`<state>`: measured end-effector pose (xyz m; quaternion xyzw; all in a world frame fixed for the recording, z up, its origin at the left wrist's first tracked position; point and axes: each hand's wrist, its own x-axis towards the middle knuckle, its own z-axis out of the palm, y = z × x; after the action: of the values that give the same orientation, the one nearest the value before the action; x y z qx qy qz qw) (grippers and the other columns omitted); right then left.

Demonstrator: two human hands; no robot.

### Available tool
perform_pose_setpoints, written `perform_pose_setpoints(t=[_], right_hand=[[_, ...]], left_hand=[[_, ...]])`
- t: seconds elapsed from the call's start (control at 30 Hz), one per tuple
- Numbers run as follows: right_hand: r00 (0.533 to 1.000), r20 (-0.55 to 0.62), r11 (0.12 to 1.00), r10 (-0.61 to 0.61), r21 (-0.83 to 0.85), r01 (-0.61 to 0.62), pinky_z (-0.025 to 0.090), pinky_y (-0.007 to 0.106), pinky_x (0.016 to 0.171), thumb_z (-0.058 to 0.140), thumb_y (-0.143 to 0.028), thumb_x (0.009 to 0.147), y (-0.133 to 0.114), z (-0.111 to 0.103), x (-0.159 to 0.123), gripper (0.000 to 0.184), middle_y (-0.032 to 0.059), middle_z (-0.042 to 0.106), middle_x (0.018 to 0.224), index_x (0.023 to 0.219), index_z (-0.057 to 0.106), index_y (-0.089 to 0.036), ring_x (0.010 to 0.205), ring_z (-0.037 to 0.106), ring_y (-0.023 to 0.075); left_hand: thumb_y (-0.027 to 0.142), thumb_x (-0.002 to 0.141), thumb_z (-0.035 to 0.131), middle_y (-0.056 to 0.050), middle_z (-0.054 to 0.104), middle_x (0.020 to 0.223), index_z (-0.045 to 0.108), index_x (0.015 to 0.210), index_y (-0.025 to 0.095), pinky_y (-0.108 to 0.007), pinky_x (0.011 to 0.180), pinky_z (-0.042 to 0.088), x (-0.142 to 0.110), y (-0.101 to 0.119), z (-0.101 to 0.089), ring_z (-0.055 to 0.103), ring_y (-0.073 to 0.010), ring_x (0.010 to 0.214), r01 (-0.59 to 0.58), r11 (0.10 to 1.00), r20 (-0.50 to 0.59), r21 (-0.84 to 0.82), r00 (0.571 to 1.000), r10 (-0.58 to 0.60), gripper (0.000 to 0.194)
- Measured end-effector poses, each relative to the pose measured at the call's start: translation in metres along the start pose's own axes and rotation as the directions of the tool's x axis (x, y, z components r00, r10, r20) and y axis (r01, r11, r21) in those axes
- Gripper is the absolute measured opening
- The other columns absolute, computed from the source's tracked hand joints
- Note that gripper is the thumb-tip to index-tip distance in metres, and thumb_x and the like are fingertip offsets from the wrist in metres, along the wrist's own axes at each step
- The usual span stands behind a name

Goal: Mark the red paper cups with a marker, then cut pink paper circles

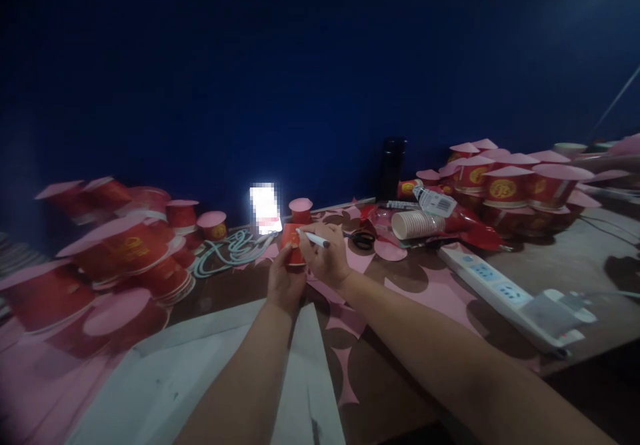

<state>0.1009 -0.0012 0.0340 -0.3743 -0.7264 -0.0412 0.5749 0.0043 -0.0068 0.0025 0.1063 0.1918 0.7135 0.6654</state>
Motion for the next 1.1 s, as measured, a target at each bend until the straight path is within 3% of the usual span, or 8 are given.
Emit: perform_pose_setpoints(t=[0.5,1.1], right_hand=[[1.000,0.011,1.000,-0.025,-0.014,0.025,0.039,0.038,0.083,0.051,-0.023,0.085,0.0017,0.0022,-0.0028,0.013,0.0059,0.068,0.083,0.088,0.062,-0.018,0.079,0.061,0.0189],[0.997,0.074,1.000,-0.023,-0.010,0.023,0.037,0.036,0.082,0.050,-0.022,0.086,0.0004,0.0033,-0.0066,0.013,0.0049,0.068,0.085,0.089,0.061,-0.018,0.081,0.061,0.0175]], left_hand=[[0.010,0.069,0.065,-0.004,0.069,0.084,0.066,0.084,0.011,-0.025,0.085,0.046,0.0025,-0.0015,-0.0034,0.064,-0.0123,0.080,-0.015,1.000,0.022,-0.008,1.000,0.015,0.015],[0.011,0.068,0.066,-0.002,0.067,0.075,0.065,0.078,0.012,-0.023,0.080,0.047,0.0009,0.0003,-0.0027,0.063,-0.0107,0.072,-0.007,1.000,-0.050,0.005,0.999,0.007,0.010]])
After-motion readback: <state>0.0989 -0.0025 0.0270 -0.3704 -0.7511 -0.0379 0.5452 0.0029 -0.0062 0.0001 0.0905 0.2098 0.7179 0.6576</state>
